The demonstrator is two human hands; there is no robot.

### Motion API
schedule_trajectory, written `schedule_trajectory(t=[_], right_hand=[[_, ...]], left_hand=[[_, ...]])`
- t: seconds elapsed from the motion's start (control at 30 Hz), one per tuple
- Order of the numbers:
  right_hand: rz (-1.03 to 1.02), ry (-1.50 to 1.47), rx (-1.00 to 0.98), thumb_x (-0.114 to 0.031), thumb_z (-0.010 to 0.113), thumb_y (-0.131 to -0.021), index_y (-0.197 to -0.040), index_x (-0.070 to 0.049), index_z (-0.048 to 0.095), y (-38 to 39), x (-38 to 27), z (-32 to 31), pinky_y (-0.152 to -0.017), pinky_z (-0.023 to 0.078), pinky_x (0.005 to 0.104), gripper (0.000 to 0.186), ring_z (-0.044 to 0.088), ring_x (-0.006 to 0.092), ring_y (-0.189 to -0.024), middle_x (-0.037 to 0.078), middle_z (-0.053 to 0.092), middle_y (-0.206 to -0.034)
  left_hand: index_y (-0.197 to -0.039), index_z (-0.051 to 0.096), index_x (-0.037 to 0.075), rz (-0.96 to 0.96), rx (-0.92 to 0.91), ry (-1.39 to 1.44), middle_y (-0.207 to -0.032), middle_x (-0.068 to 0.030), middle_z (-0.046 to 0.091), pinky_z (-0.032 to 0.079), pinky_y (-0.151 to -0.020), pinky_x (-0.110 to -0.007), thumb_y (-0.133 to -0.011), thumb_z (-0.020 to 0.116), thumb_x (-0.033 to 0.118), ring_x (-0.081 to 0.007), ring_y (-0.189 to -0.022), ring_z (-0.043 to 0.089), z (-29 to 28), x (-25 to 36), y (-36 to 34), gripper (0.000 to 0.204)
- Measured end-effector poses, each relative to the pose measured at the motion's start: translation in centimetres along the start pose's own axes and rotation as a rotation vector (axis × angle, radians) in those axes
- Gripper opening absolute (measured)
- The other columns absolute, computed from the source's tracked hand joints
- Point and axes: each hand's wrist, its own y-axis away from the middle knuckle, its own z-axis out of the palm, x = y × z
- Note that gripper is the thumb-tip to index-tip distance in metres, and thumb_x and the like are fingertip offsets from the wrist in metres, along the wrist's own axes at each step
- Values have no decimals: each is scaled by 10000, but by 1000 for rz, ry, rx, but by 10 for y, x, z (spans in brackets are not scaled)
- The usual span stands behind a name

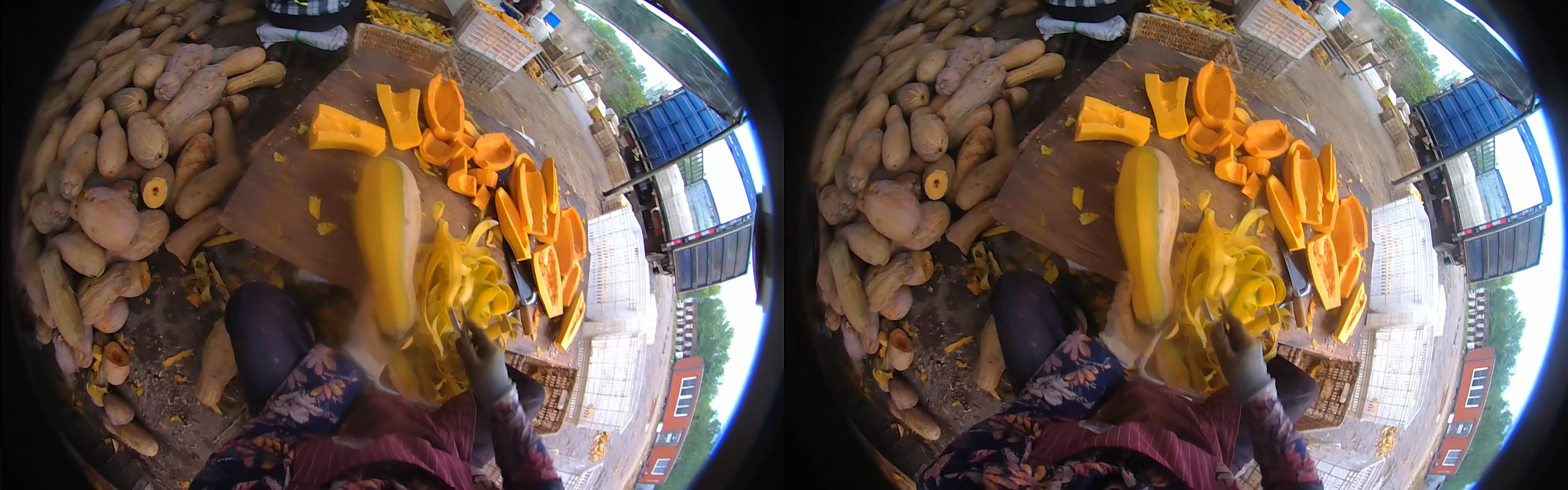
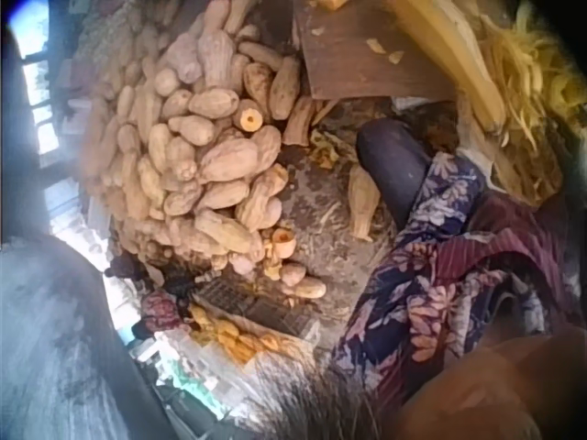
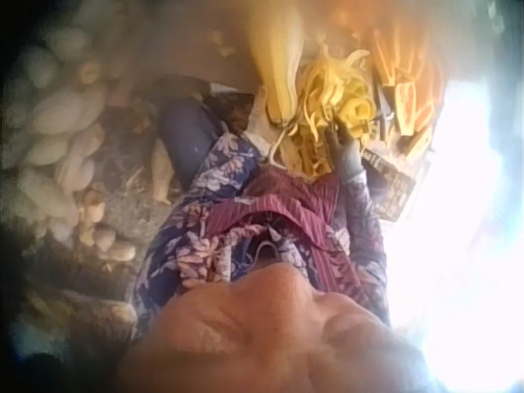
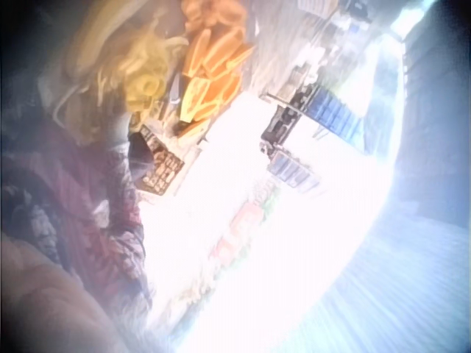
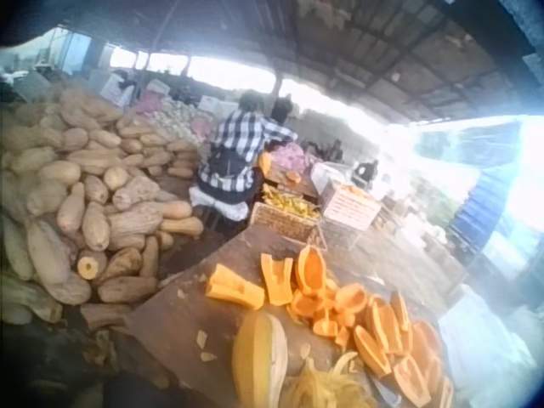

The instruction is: The person peels a butternut squash using a peeler, then cuts it into pieces with a knife. The peeled skin and cut pieces are placed on a wooden board.

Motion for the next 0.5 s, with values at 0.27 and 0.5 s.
schedule_trajectory(t=[0.27, 0.5], right_hand=[[-352, 447, -92, -416, 545, -1052, -1361, 0, 609, -274, -102, 32, -922, 540, 476, 522, 671, 476, -1099, 330, 698, -1102], [-335, 423, -65, -296, 508, -1069, -1428, 14, 477, -205, -53, 54, -711, 536, 579, 475, 691, 491, -845, 313, 702, -912]], left_hand=[[-1261, 593, 122, 55, 54, 42, -1101, -65, 679, 556, -791, -381, -1025, 631, 389, -228, -936, 664, -1, -2, 6, 358], [-1406, 562, 104, 54, 47, 43, -1245, -80, 654, 559, -911, -342, -1007, 684, 408, -211, -1106, 651, 10, -5, 12, 516]])
